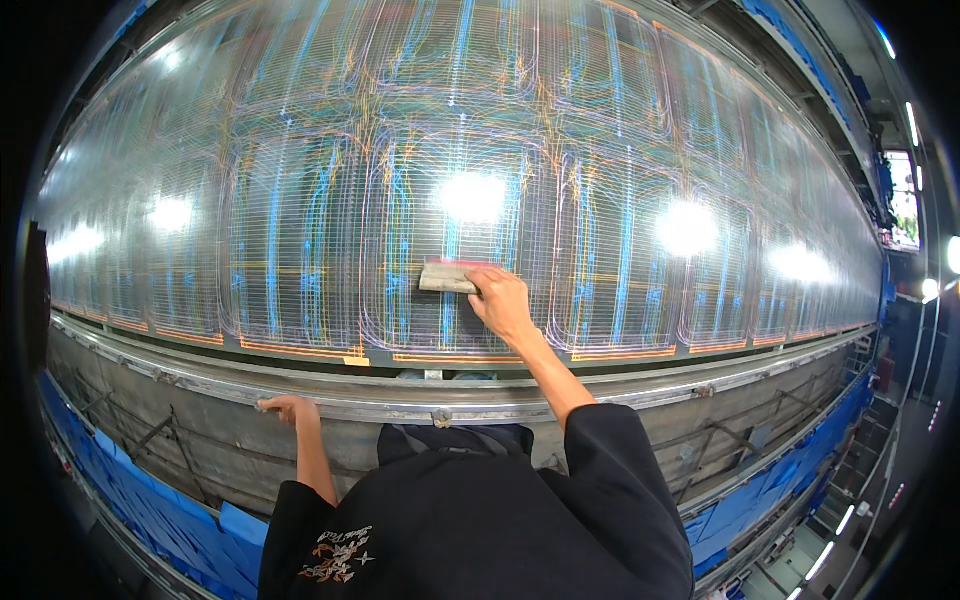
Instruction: The person uses a brush to clean the surface of large solar panels mounted on a rack. They repeatedly brush across the panel surface in horizontal strokes, moving along the panel to cover different areas.
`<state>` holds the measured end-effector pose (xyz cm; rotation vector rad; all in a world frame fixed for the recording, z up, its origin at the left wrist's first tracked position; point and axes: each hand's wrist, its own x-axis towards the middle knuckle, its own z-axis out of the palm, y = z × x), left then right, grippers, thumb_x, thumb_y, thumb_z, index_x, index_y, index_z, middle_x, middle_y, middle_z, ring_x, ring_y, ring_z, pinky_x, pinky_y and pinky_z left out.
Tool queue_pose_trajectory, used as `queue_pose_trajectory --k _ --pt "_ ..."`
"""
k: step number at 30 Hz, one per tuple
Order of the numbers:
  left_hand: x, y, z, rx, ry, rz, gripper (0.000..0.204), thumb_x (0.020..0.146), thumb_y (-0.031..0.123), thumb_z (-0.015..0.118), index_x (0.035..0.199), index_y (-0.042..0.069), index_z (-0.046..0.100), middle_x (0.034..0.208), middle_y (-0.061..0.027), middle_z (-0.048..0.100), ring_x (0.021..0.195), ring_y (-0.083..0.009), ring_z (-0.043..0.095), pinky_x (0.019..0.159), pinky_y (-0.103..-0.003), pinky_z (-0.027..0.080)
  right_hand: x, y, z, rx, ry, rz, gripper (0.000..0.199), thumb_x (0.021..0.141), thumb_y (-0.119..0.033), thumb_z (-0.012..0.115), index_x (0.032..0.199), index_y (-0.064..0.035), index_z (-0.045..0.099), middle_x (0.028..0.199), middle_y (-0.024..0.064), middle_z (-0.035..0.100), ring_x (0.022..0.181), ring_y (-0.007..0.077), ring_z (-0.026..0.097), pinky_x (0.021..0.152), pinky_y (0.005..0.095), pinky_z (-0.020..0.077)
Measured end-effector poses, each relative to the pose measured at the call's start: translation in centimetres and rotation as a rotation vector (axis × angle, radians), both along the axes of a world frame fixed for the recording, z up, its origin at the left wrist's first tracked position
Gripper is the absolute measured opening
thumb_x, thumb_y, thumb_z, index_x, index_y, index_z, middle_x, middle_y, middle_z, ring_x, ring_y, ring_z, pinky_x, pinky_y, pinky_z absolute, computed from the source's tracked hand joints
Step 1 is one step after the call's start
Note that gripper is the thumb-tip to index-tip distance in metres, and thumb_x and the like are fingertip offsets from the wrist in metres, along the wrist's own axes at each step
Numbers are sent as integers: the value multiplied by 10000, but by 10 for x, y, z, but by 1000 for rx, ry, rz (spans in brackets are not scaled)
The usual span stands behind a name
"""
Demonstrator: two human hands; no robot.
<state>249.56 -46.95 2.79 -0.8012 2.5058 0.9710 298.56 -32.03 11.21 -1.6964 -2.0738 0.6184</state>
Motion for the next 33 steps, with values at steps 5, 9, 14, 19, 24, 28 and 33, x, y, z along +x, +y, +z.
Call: queue_pose_trajectory --k 5,9,14,19,24,28,33 --pt "22 11 10 22 103 -10 1177 953 913 277 1426 -112 612 1486 -341 580 1339 -499 594 1102 -577 539 33 -54 42 44 127 -204 385 777 -102 795 1161 -69 783 1146 141 796 1049 345 753 937 439 588" --pt "6 0 -2 -18 84 -17 1158 951 902 332 1447 -114 588 1498 -336 573 1342 -507 586 1153 -588 477 85 -103 50 14 214 -428 380 792 -62 740 1169 -42 787 1152 174 794 1059 336 766 921 407 603" --pt "25 -25 -10 384 84 -140 1105 913 902 404 1625 58 436 1725 -219 333 1519 -435 427 1204 -613 406 202 -139 38 7 70 -498 379 797 -84 729 1168 -36 787 1164 172 795 1060 354 764 936 412 596" --pt "92 -108 -42 664 -117 -332 1129 907 930 330 1637 69 373 1642 -163 444 1381 -323 531 1043 -497 463 309 -74 7 104 33 -417 375 808 -105 726 1175 -69 791 1153 147 798 1058 368 747 943 444 579" --pt "376 -103 -9 541 222 -146 1061 973 839 356 1700 70 284 1770 -202 211 1590 -422 305 1269 -601 318 377 61 -18 244 5 -201 348 819 -108 723 1159 -81 786 1139 140 795 1028 365 739 908 474 577" --pt "422 -98 -15 251 273 -153 993 1007 811 361 1662 65 382 1710 -271 319 1543 -464 384 1224 -571 403 395 140 -26 222 -25 -125 329 810 -99 731 1134 -75 783 1119 143 791 1029 371 736 902 490 576" --pt "419 -86 -14 -170 241 -118 928 1039 786 336 1570 47 518 1535 -325 542 1368 -518 571 1086 -598 531 394 90 -73 207 -18 -58 478 744 -61 786 1221 -74 745 1201 150 762 1068 370 725 907 495 585"
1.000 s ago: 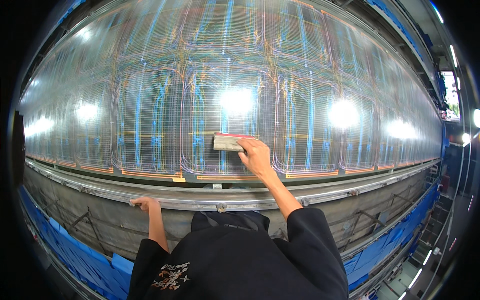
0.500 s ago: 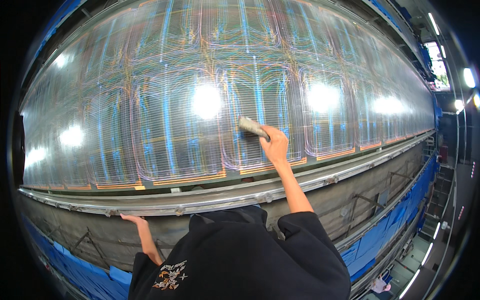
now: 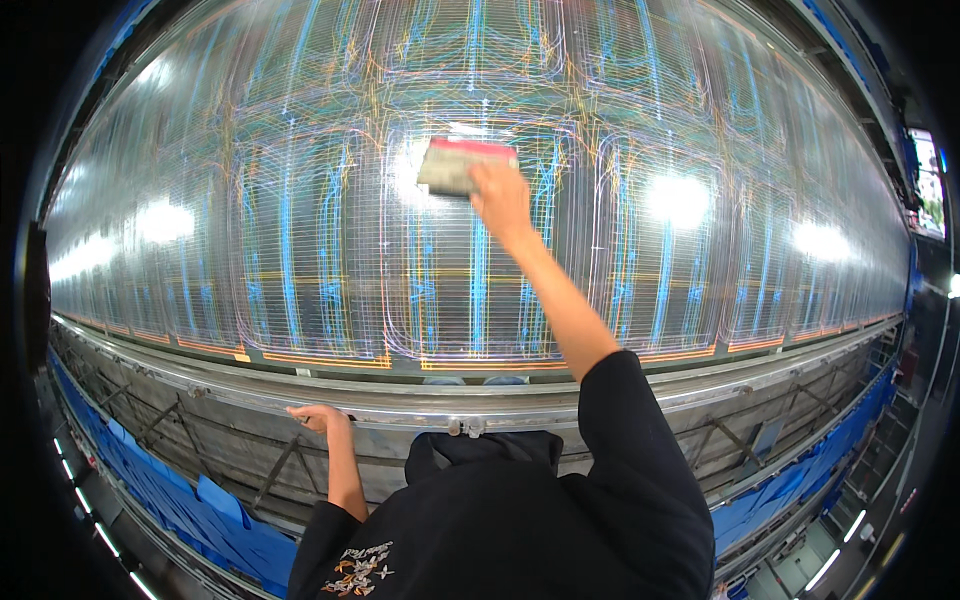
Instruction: The person uses a brush to clean the surface of large solar panels mounted on a rack. They repeatedly brush across the panel surface in horizontal strokes, moving along the panel to cover different areas.
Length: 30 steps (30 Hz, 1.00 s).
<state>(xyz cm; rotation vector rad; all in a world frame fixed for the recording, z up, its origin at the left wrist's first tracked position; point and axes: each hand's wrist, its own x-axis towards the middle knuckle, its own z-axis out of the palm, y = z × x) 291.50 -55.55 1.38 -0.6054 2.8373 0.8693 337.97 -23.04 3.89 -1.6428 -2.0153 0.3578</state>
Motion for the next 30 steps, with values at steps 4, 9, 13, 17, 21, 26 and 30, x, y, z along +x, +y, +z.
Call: queue_pose_trajectory --k 4,9,13,17,21,26,30 --pt "31 20 16 86 -17 3 927 1037 787 349 1576 51 516 1551 -324 528 1371 -523 566 1100 -589 525 -4 -116 -17 83 -48 108 470 740 -58 788 1208 -81 751 1192 135 773 1070 327 742 924 478 597" --pt "20 13 5 26 -10 42 913 1050 764 364 1559 25 532 1546 -321 536 1371 -512 570 1091 -578 533 11 -26 53 -58 66 39 379 799 -145 740 1173 -129 795 1095 136 804 973 346 761 880 471 598" --pt "3 1 -16 52 24 -24 1011 1019 811 364 1450 -75 594 1471 -362 576 1319 -520 602 1056 -593 550 31 89 49 15 54 -8 349 799 -135 717 1135 -108 810 1057 146 795 934 373 750 838 471 597" --pt "-2 0 -15 -10 11 -15 1188 958 896 354 1324 -204 615 1404 -420 586 1249 -539 636 1007 -614 573 20 83 26 6 50 46 323 792 -105 729 1110 -74 778 1043 177 779 940 379 741 815 499 593" --pt "5 -4 -12 -36 11 23 1241 940 923 336 1247 -241 637 1397 -431 587 1262 -545 630 1009 -606 573 4 -46 19 -94 65 198 339 789 -104 772 1128 -112 756 1131 155 783 1030 308 751 879 470 602" --pt "13 9 -2 -45 10 61 1190 955 896 348 1345 -197 610 1463 -416 550 1344 -531 583 1101 -591 517 22 -63 54 -191 185 195 339 809 -88 699 1122 -149 814 1126 112 812 1106 297 759 975 442 606" --pt "7 7 -4 -37 56 55 1218 925 920 372 1354 -194 614 1459 -430 542 1352 -516 583 1131 -586 494 55 36 62 -74 46 -48 345 816 -128 700 1138 -126 823 1114 146 804 984 365 744 879 478 589"
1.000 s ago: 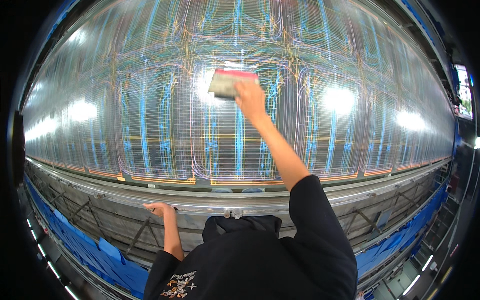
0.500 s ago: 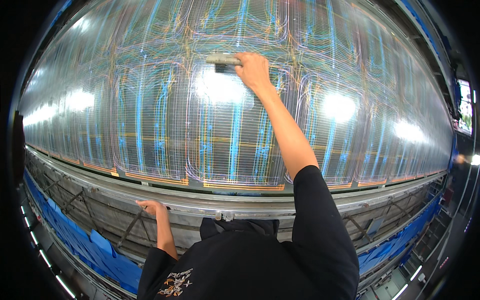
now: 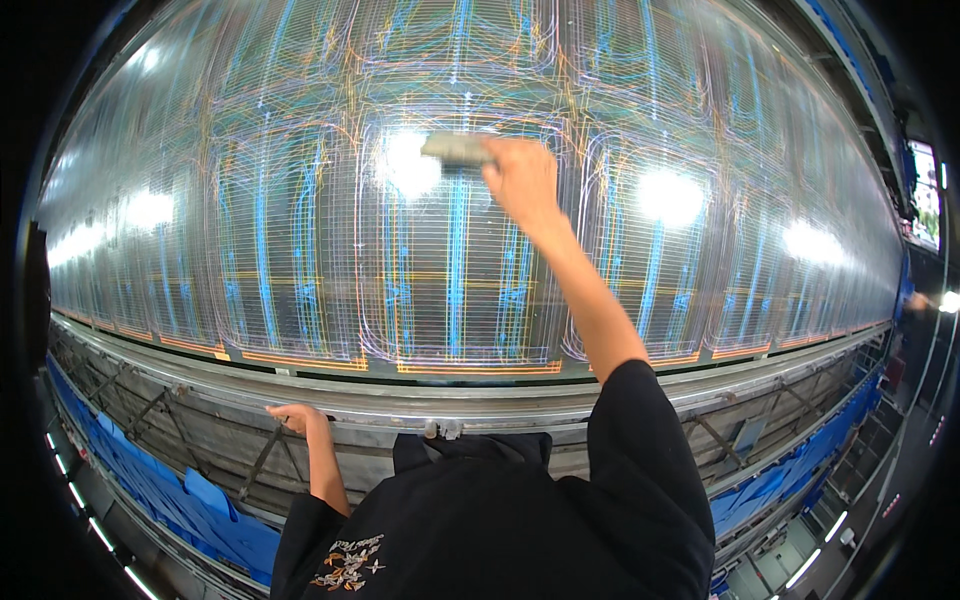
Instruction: The person uses a brush to clean the surface of large solar panels mounted on a rack. They repeatedly brush across the panel surface in horizontal strokes, moving along the panel to cover different areas.
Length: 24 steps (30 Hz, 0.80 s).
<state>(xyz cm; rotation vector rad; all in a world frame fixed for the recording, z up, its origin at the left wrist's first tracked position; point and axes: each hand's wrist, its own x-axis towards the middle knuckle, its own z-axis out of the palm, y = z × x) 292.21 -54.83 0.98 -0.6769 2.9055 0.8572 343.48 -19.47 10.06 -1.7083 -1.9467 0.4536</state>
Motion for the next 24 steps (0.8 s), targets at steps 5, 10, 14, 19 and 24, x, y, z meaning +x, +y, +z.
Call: queue_pose_trajectory --k 5,10,14,19,24 --pt "-2 -5 -2 63 -47 -25 1041 995 834 375 1366 -99 651 1423 -365 610 1303 -508 621 1074 -571 527 17 43 -24 52 -51 51 371 775 -129 726 1134 -114 822 994 148 782 947 383 691 925 502 525" --pt "-7 -8 -6 40 1 -64 941 1010 809 405 1346 -25 680 1346 -316 680 1235 -489 675 1021 -569 557 -11 -103 -33 107 -24 146 423 748 -73 735 1167 -112 773 1036 124 780 1030 348 704 996 476 506" --pt "10 4 14 35 -81 -26 967 990 835 412 1396 -14 636 1325 -334 680 1221 -497 675 1014 -577 557 -22 -193 6 -127 15 143 384 772 -72 739 1153 -79 789 1155 129 798 1056 317 729 1061 472 502" --pt "18 11 21 71 -37 -51 1014 972 858 410 1463 -15 570 1313 -345 679 1234 -507 658 1048 -576 526 14 -271 40 -104 95 -113 384 802 -79 738 1182 -67 790 1191 143 794 1100 350 737 1037 456 532" --pt "21 2 19 122 -65 -79 1033 976 837 421 1552 -18 489 1456 -347 589 1352 -493 582 1158 -570 438 101 -332 62 -103 149 -449 390 807 -52 728 1193 -50 784 1187 162 790 1126 361 736 1025 439 553"
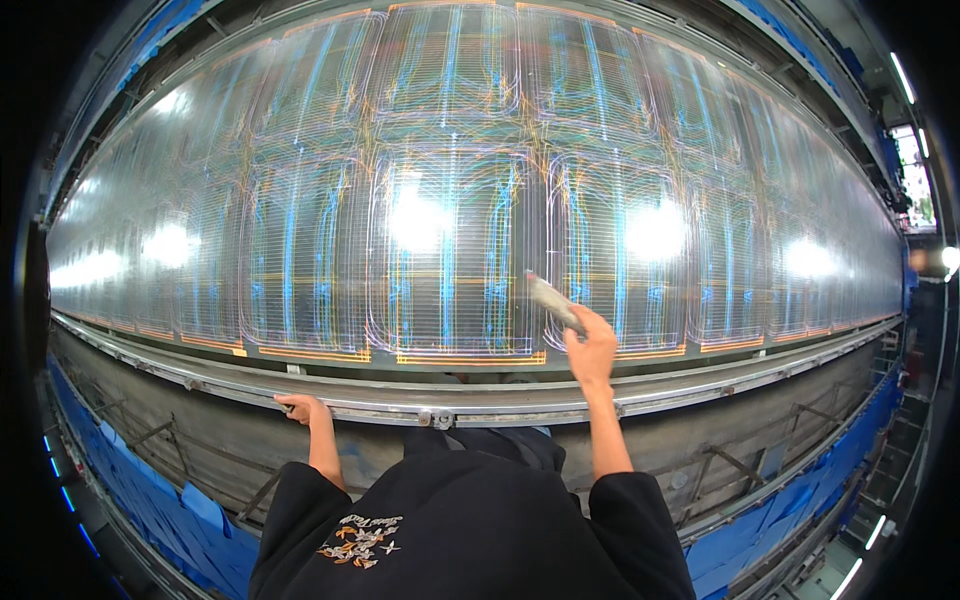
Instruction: The person uses a brush to clean the surface of large solar panels mounted on a rack. They repeatedly brush across the panel surface in horizontal strokes, moving along the panel to cover different areas.
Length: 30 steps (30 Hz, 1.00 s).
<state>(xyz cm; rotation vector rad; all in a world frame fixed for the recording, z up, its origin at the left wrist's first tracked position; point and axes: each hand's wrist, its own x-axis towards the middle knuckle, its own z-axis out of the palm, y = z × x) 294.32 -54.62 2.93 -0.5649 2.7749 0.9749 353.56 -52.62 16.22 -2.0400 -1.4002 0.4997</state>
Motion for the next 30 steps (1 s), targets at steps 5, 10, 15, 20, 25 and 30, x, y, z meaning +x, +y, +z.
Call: queue_pose_trajectory --k 5,10,15,20,25,30 --pt "-15 -60 -21 521 -107 -340 1083 988 839 363 1694 21 283 1745 -210 285 1555 -392 367 1263 -492 327 110 -22 -15 -65 -43 -73 367 820 -42 724 1183 -55 781 1171 150 791 1107 359 736 1004 440 551" --pt "167 -101 -11 505 -164 -230 1102 976 860 360 1703 37 272 1748 -199 285 1575 -395 336 1246 -555 321 216 37 -46 65 -207 85 363 834 -69 741 1195 -101 772 1164 118 795 1097 338 725 1084 480 502" --pt "377 -113 9 542 -166 -91 1083 993 832 380 1678 -4 298 1726 -219 320 1543 -394 394 1272 -543 332 266 169 -68 127 -204 340 396 865 -69 724 1257 -113 761 1215 113 789 1123 325 721 1170 530 437" --pt "416 -96 -11 162 -120 -30 1059 1019 819 328 1569 -77 460 1671 -314 378 1472 -473 476 1234 -534 404 286 267 -86 248 -287 477 378 838 -55 706 1211 -88 751 1136 132 790 1091 321 723 1163 536 427" --pt "417 -100 -19 24 -39 -49 1049 1037 803 286 1521 -99 514 1585 -366 464 1419 -523 505 1200 -538 437 270 197 -134 230 -254 561 519 763 -3 762 1274 -64 692 1262 151 723 1190 329 665 1138 540 447" --pt "404 -112 -38 -4 -13 35 1118 981 870 308 1394 -113 644 1535 -377 512 1397 -515 542 1177 -585 458 263 95 -127 215 -210 701 510 780 -49 792 1284 -76 721 1253 134 755 1210 306 691 1137 508 474"
